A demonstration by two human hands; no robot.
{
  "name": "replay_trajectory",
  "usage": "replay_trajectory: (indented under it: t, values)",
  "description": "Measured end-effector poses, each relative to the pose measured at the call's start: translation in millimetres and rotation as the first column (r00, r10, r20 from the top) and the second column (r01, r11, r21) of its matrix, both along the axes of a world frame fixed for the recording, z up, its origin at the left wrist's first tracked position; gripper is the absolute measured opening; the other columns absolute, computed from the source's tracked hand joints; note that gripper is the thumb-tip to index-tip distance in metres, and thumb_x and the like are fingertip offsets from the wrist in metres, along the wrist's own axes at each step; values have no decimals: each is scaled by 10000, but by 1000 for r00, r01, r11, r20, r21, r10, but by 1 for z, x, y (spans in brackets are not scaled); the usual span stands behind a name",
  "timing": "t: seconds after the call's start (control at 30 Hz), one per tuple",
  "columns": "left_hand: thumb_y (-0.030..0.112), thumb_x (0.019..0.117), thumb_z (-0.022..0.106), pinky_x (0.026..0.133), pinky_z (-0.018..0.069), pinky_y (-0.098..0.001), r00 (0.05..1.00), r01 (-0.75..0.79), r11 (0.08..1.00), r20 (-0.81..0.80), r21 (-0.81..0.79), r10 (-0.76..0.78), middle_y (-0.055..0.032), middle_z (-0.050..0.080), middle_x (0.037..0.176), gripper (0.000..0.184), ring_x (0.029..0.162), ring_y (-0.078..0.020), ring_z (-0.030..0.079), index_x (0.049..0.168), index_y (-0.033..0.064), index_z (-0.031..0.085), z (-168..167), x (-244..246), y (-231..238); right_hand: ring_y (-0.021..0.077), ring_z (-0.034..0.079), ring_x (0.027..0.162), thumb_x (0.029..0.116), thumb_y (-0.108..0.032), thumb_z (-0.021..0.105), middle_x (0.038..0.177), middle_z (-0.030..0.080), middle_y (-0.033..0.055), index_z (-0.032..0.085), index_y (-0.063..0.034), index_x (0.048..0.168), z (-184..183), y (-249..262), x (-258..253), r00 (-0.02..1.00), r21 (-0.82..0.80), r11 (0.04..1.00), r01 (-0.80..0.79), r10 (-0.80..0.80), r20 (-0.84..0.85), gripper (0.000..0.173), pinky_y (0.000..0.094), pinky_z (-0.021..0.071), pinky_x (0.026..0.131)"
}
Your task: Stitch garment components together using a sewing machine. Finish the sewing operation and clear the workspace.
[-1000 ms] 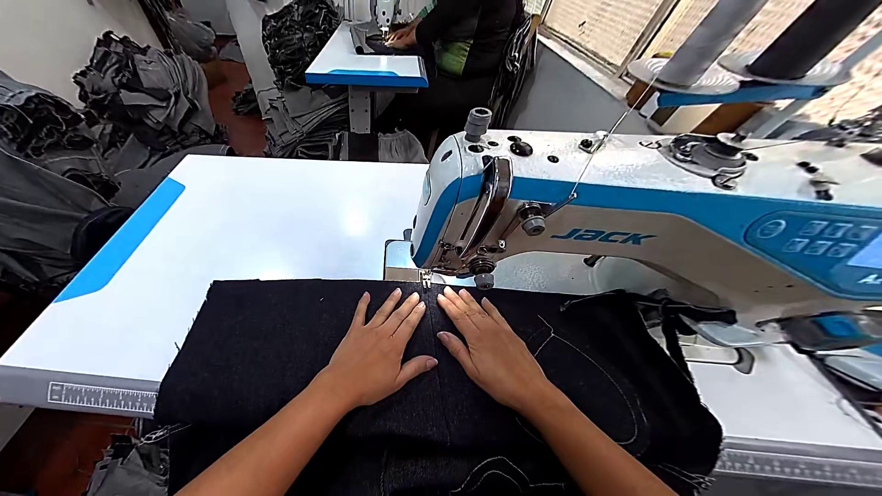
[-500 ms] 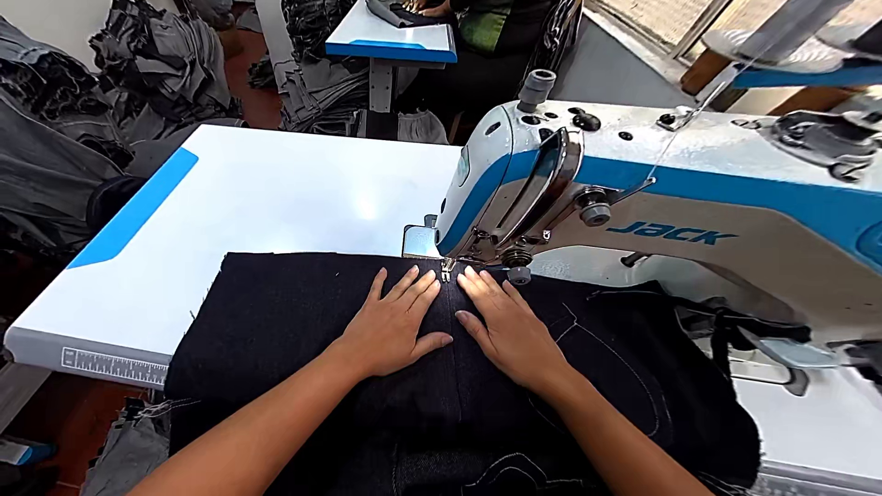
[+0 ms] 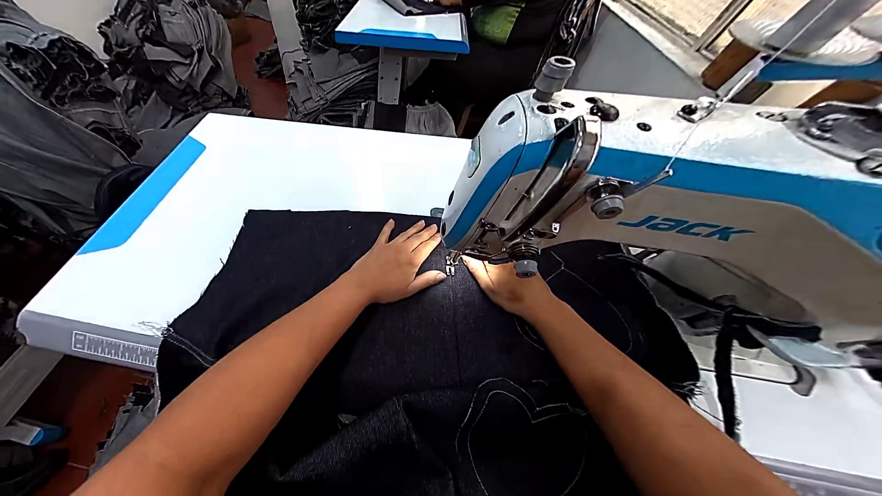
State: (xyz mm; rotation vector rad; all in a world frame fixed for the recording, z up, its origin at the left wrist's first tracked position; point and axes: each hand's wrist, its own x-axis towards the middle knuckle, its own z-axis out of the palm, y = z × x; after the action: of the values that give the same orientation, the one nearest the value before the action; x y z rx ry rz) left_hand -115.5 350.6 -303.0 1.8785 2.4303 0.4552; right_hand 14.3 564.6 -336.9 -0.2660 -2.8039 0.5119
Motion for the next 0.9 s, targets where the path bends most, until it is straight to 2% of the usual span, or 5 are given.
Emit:
replay_trajectory:
  t: [0.13, 0.4, 0.57, 0.7, 0.9]
  values:
    - [445, 1083, 425, 1219, 194, -664, 969, -215, 976, -114, 34, 218, -159, 408, 1615, 612, 1535, -325, 317, 1530, 28, 454, 6, 13, -67, 432, 620, 1228, 1006, -171, 638, 1212, 679, 265, 694, 63, 1143, 51, -22, 61, 990, 228, 972, -59, 86, -111, 276, 591, 440, 1097]
    - [833, 768, 545, 933, 392, -784, 660, -750, 661, -43, 24, 750, -391, 549, 1315, 1090, 1195, -639, 510, 1294, -121, 586, 16, 47, -277, 697, 503, 1150, 985, -484, 557, 1257, 504, 493, 483, 187, 1362, 46, -19, 231, 878, 57, 877, 478, -477, -35, 773, 755, 409, 931]
    - [370, 950, 652, 770, 522, -648, 782, -596, 797, 151, -102, 604, -203, 702, 896, 419, 879, -401, 701, 973, -41, 729, 37, 70, -216, 643, 559, 1120, 793, -572, 716, 1275, 538, 441, 427, 114, 1472, 48, -21, 207, 892, -96, 887, 452, -452, 16, 1008, 792, 407, 876]
    - [44, 1002, 537, 668, 606, -310, 312, -785, 617, 821, -61, 479, -35, 738, 811, 161, 721, -110, 708, 993, 62, 697, 84, 70, -195, 354, 612, 1238, 793, -466, 751, 1346, 626, 227, 466, -33, 1511, 67, -26, 210, 900, -455, 778, 434, -354, 254, 886, 596, 475, 1013]
    - [326, 961, 634, 723, 611, -319, 136, -636, 715, 869, -291, 475, -6, 724, 876, 313, 790, -99, 712, 1144, 73, 618, 59, 71, -204, 3, 698, 1024, 722, -430, 827, 1160, 723, -51, 495, -73, 1443, 69, -43, 207, 962, -762, 588, 273, -148, 230, 869, 212, 593, 891]
